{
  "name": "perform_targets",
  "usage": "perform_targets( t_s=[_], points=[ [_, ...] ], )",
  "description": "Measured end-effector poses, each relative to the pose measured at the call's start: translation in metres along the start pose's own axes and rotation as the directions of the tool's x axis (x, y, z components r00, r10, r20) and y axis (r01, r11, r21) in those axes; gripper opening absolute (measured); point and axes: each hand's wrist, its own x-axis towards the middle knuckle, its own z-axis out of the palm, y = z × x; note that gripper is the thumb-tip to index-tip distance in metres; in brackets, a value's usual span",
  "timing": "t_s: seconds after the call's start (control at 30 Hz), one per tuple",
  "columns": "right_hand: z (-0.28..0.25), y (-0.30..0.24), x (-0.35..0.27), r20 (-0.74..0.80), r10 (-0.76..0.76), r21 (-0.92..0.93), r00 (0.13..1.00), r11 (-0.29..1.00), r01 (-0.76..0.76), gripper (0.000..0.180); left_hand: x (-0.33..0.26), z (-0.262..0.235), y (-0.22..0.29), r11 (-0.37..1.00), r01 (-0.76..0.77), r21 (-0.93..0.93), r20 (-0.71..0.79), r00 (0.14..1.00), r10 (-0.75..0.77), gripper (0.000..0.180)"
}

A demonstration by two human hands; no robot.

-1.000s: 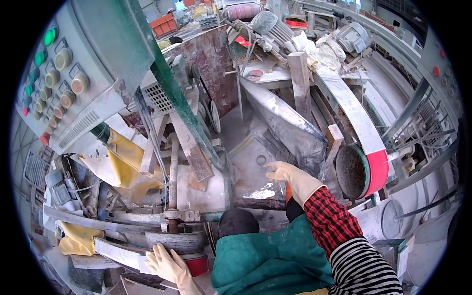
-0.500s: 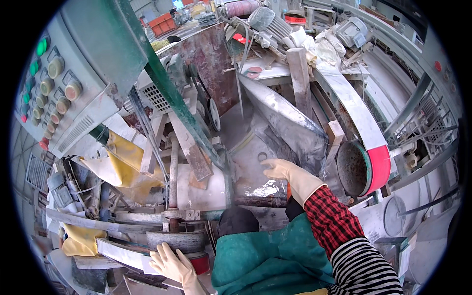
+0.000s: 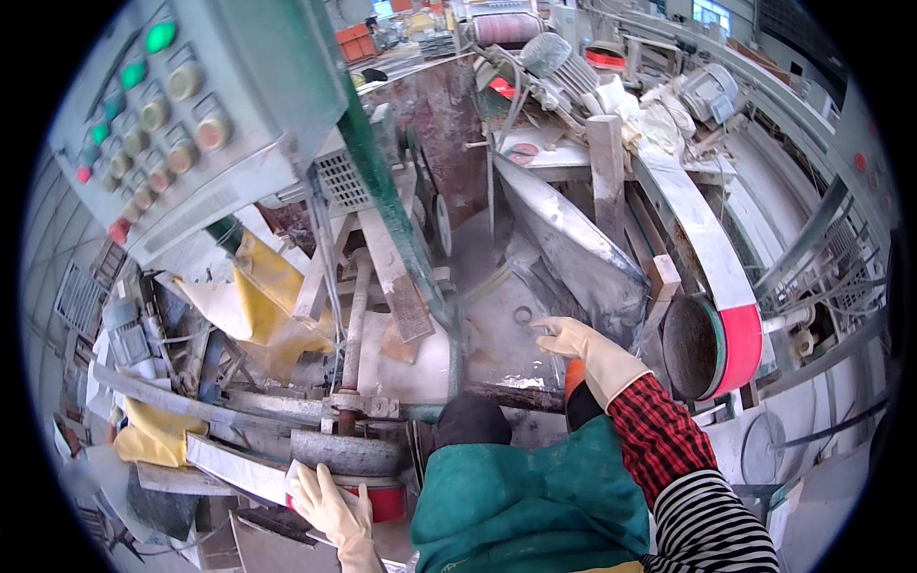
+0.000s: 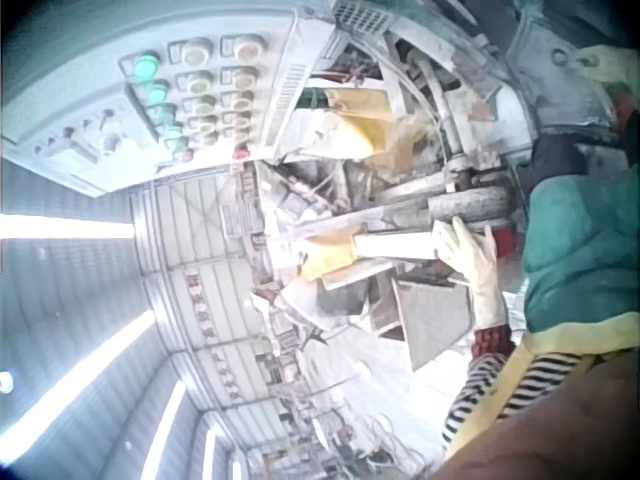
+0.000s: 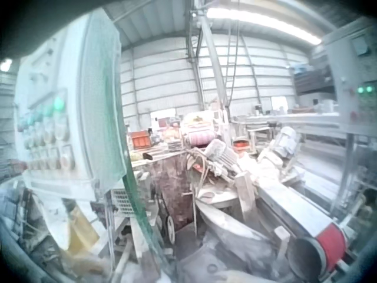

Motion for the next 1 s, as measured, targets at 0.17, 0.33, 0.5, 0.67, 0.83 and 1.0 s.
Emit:
perform_targets(
  t_s=[0.17,0.33,0.5,0.67,0.83,1.0],
  points=[
    [0.042,-0.071,-0.006,-0.224,-0.087,0.244,0.971,0.959,0.142,0.050,0.006,-0.002,0.002,0.991,0.131,-0.010,0.066,0.989,-0.130,0.078],
    [0.164,-0.212,-0.030,-0.129,-0.480,0.138,0.868,0.858,0.495,0.045,-0.001,0.007,-0.004,0.971,0.103,-0.218,-0.098,0.987,-0.126,0.097],
    [0.273,-0.286,-0.058,0.472,-0.408,0.191,0.781,0.913,0.362,0.047,-0.008,0.018,-0.011,0.885,-0.113,-0.451,-0.417,0.904,-0.097,0.094],
    [0.314,-0.296,-0.065,0.499,-0.491,0.388,0.714,0.863,0.323,0.058,-0.012,0.019,-0.012,0.769,-0.192,-0.610,-0.427,0.897,-0.115,0.092],
    [0.301,-0.283,-0.064,0.436,-0.262,0.731,0.861,0.662,-0.169,0.041,0.017,-0.007,-0.022,0.793,-0.234,-0.562,-0.112,0.972,0.207,0.097],
    [0.228,-0.248,-0.044,0.159,-0.103,0.919,0.982,0.378,-0.109,0.035,0.042,-0.003,-0.056,0.948,-0.029,-0.318,-0.120,0.993,-0.010,0.062]
  ],
)
